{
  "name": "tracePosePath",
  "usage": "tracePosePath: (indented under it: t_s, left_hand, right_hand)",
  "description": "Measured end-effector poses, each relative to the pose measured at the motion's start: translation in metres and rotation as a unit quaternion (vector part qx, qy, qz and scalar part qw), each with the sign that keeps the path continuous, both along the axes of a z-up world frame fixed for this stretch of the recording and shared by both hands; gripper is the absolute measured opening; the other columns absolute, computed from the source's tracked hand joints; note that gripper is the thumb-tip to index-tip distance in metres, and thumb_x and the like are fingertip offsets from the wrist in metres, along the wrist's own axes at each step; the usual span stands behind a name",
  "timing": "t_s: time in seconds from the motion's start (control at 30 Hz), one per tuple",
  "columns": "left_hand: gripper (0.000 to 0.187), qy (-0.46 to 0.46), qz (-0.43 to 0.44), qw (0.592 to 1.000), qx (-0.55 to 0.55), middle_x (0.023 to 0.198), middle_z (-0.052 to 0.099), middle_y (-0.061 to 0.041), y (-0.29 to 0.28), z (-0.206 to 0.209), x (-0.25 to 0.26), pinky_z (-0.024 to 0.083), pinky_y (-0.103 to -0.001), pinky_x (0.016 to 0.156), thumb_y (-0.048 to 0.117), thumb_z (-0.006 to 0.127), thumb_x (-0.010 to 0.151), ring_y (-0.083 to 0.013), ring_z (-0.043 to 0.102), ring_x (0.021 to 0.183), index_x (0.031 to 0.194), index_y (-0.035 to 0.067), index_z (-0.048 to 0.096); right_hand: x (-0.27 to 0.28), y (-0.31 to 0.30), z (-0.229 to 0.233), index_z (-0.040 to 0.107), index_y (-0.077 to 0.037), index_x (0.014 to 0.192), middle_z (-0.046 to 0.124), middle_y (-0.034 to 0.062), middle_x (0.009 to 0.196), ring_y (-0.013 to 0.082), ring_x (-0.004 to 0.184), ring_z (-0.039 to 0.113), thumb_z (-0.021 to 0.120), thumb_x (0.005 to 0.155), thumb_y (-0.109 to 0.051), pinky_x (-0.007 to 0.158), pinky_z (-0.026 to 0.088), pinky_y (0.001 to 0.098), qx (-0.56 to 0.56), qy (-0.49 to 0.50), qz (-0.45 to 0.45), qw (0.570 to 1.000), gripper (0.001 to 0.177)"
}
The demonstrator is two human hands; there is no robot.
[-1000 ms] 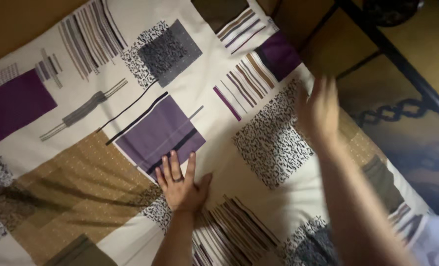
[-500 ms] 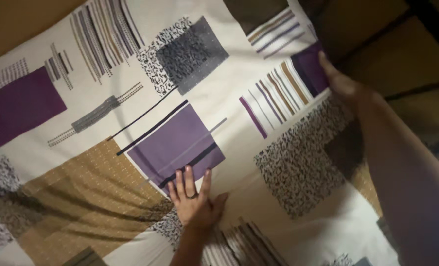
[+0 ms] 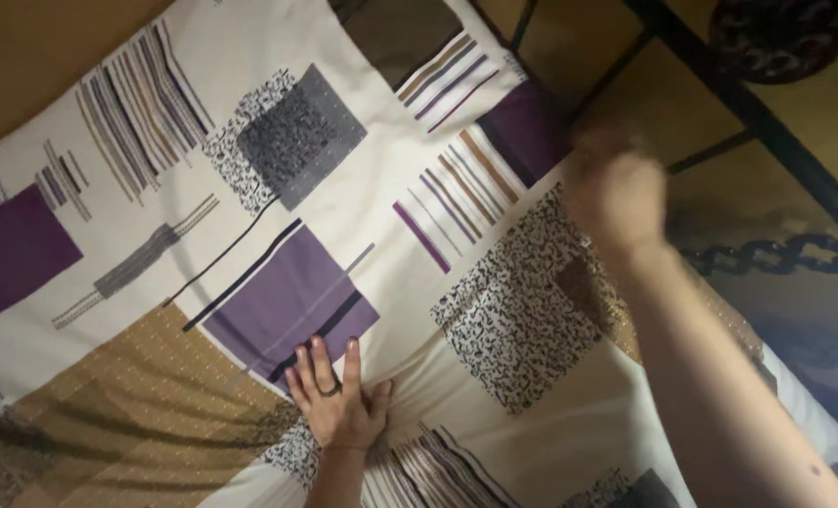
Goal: The person smooths a patterned bedsheet, then picks up and places several pillows and folded blankets on the bed. They handle a white pillow with pink circles, a pink patterned pillow, and a dark folded blanket, arranging them on the bed surface.
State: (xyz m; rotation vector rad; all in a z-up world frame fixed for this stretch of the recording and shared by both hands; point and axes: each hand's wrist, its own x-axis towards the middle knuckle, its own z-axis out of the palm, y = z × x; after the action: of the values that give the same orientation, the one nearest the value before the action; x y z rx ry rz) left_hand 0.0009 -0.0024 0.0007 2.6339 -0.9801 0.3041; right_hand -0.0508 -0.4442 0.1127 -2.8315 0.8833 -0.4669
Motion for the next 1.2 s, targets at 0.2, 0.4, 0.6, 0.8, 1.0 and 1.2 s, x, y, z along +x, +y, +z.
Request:
tracePosePath:
  t_s: [0.2, 0.4, 0.6, 0.8, 1.0, 1.2]
  left_hand:
    - [0.077, 0.000, -0.008, 1.000, 0.006, 0.163, 0.027, -0.023, -0.006, 0.011, -0.001, 0.016, -0.069, 0.120, 0.060, 0.061, 0.085, -0.0482, 0.022, 0.150, 0.149, 0.021, 0.046]
    - [0.084, 0.018, -0.019, 0.999, -0.018, 0.162, 0.027, -0.024, -0.003, 0.018, 0.002, 0.015, -0.069, 0.119, 0.055, 0.075, 0.078, -0.0473, 0.022, 0.150, 0.149, 0.020, 0.046]
    - [0.086, -0.011, -0.014, 0.998, -0.055, 0.164, 0.028, -0.020, 0.003, 0.017, 0.006, 0.016, -0.065, 0.122, 0.056, 0.078, 0.079, -0.0423, 0.023, 0.152, 0.152, 0.023, 0.046]
    - [0.084, 0.009, -0.013, 0.999, -0.043, 0.163, 0.029, -0.020, 0.005, 0.019, 0.004, 0.015, -0.066, 0.121, 0.056, 0.078, 0.080, -0.0439, 0.025, 0.151, 0.151, 0.022, 0.049]
    - [0.082, 0.008, -0.012, 0.997, -0.071, 0.163, 0.032, -0.020, 0.004, 0.020, 0.005, 0.018, -0.067, 0.121, 0.058, 0.075, 0.082, -0.0442, 0.028, 0.151, 0.151, 0.023, 0.049]
    - [0.081, 0.014, -0.008, 0.998, -0.059, 0.161, 0.035, -0.021, 0.006, 0.012, 0.008, 0.020, -0.067, 0.120, 0.061, 0.074, 0.083, -0.0460, 0.032, 0.149, 0.150, 0.022, 0.049]
  right_hand:
    - [0.092, 0.022, -0.020, 0.047, 0.011, 0.140, 0.064, 0.0309, 0.132, 0.0407, 0.121, 0.056, 0.042, 0.106, -0.068, 0.105, 0.046, 0.0540, -0.230, -0.086, 0.084, 0.966, 0.086]
    - [0.123, 0.007, -0.054, 0.057, 0.009, 0.129, 0.066, 0.0342, 0.114, 0.0487, 0.101, 0.065, 0.045, 0.110, -0.048, 0.091, 0.049, 0.0588, 0.039, 0.017, -0.068, 0.997, 0.061]
    - [0.136, -0.028, -0.122, 0.070, -0.005, 0.081, 0.070, 0.0216, 0.084, 0.0414, 0.077, 0.069, 0.052, 0.098, -0.014, 0.062, 0.053, 0.0566, -0.272, -0.050, 0.019, 0.961, 0.027]
    - [0.170, -0.069, -0.070, 0.071, -0.005, 0.088, 0.071, 0.0223, 0.090, 0.0414, 0.081, 0.070, 0.050, 0.101, -0.020, 0.067, 0.054, 0.0558, -0.011, 0.102, 0.024, 0.994, 0.029]
    - [0.182, -0.066, -0.057, 0.073, -0.005, 0.096, 0.072, 0.0230, 0.096, 0.0414, 0.086, 0.070, 0.048, 0.105, -0.025, 0.072, 0.055, 0.0549, 0.019, 0.141, 0.036, 0.989, 0.033]
    - [0.172, -0.041, -0.028, 0.074, -0.005, 0.104, 0.073, 0.0237, 0.101, 0.0415, 0.091, 0.071, 0.046, 0.108, -0.030, 0.077, 0.056, 0.0541, 0.005, 0.175, 0.023, 0.984, 0.038]
